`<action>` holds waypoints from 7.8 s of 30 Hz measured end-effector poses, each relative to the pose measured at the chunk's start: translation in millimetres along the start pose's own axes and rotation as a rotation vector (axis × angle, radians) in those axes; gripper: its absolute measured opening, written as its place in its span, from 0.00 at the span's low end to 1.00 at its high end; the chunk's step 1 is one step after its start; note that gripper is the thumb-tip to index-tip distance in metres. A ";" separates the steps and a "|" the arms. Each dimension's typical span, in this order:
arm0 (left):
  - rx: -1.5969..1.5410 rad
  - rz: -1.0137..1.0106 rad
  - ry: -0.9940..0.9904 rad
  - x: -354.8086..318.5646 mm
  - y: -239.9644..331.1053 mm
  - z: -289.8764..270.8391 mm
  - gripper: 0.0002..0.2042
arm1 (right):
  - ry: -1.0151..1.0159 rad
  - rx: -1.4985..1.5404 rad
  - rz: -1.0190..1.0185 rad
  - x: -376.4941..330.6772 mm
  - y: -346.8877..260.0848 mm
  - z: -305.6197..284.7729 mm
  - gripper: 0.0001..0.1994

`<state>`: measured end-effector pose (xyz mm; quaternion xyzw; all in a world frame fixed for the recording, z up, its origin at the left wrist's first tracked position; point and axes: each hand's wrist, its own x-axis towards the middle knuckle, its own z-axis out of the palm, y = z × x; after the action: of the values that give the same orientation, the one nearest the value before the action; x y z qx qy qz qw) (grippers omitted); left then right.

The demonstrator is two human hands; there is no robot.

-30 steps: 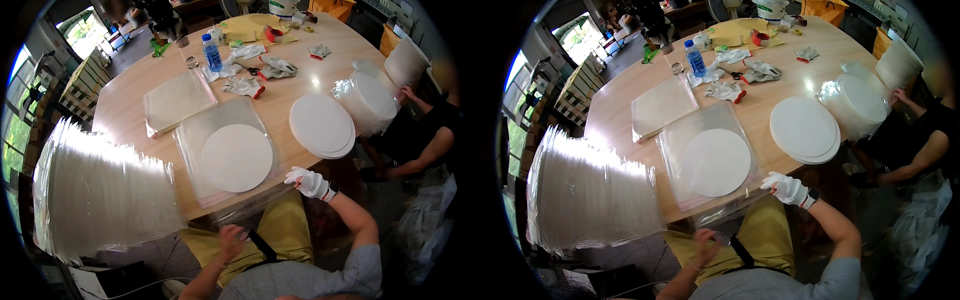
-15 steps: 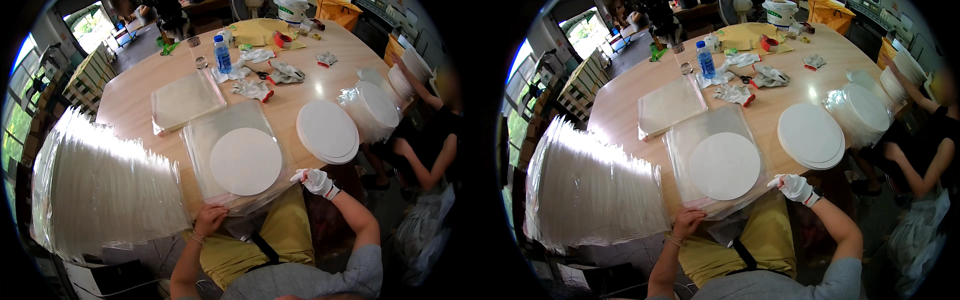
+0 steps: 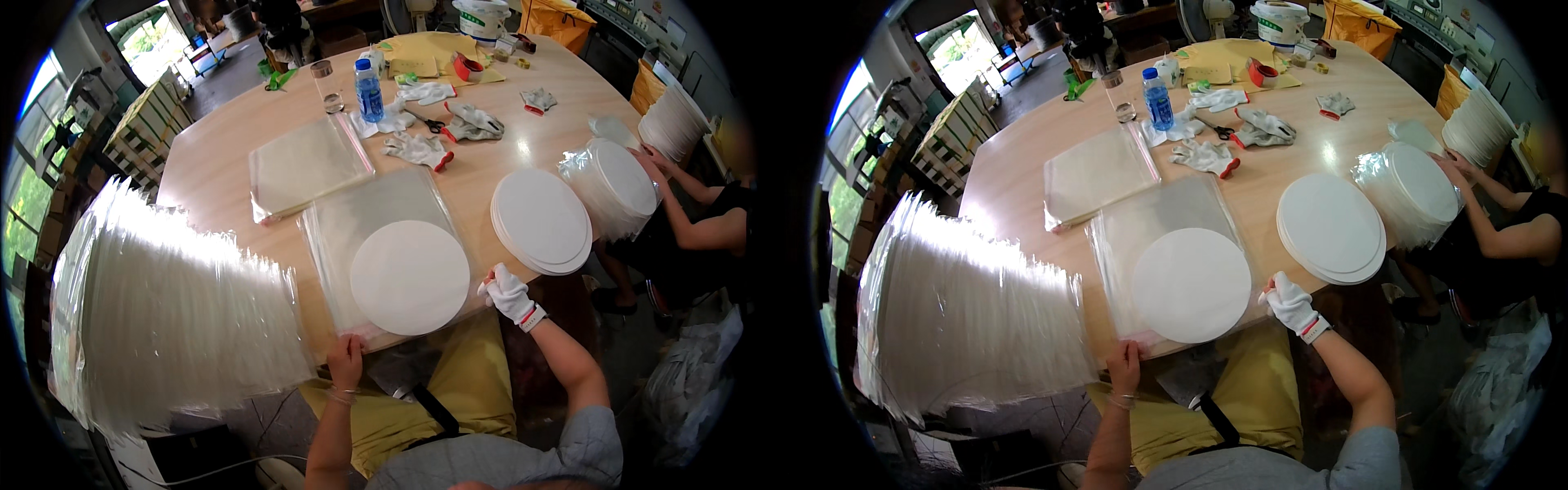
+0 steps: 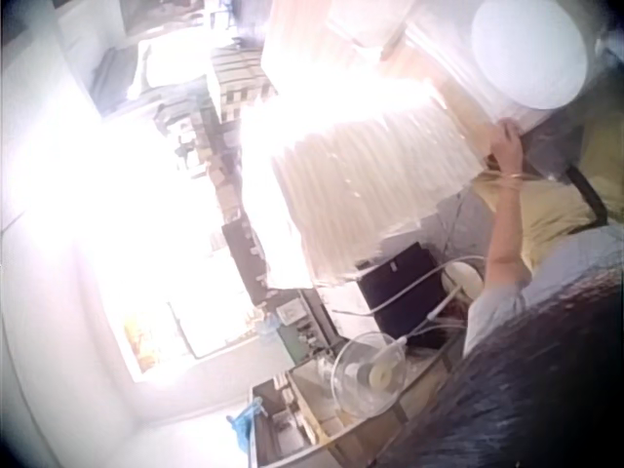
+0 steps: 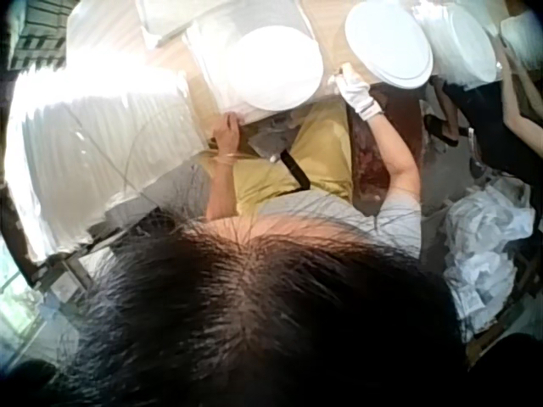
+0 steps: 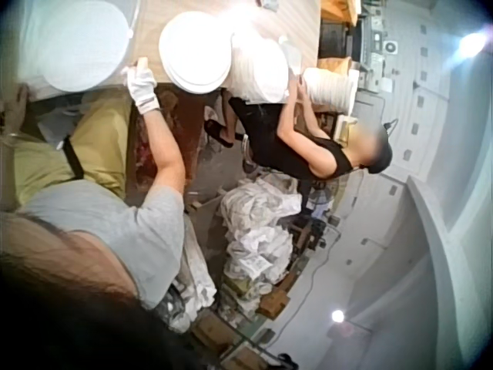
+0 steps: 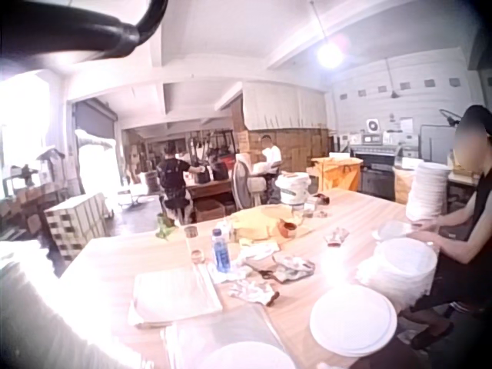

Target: The person repeatedly picks up white circular plates and places them into clear plastic bags on a table. They handle the plates one at a time, inserting each into a bag and stacking the packaged items.

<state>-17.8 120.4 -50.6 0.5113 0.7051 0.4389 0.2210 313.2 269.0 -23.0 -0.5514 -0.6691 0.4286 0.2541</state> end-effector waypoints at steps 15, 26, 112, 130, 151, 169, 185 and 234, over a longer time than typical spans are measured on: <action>0.425 -0.028 0.046 23.0 7.7 4.3 0.11 | 0.245 -0.552 -0.010 16.1 -2.8 29.1 0.09; 0.671 0.493 -0.286 32.3 58.9 25.0 0.27 | 0.328 -0.772 -0.569 4.3 -30.5 30.1 0.11; 0.332 0.443 -0.287 92.2 58.9 68.9 0.26 | 0.201 -0.773 -0.345 -11.6 29.1 -146.3 0.04; -0.672 0.076 -0.673 88.5 132.1 34.9 0.13 | 0.612 0.122 -0.281 -30.5 -4.9 -59.8 0.24; -0.252 0.258 0.122 95.5 33.5 26.3 0.23 | 0.281 -0.446 -0.540 2.3 -40.4 -41.9 0.07; 0.794 0.617 -0.346 72.5 40.8 73.6 0.07 | -0.005 0.904 0.261 -194.1 -1.6 -38.5 0.20; 0.129 -0.345 -0.346 74.5 44.3 0.3 0.12 | 0.128 1.258 0.399 -126.0 -46.7 46.3 0.07; -0.914 -0.724 -0.327 -63.0 2.6 43.7 0.17 | 0.017 0.105 0.185 -61.3 -69.9 19.3 0.06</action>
<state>40.7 80.1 -79.6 0.1530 0.5311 0.5099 0.6592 277.2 203.1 35.1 -0.6004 -0.5896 0.4802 0.2475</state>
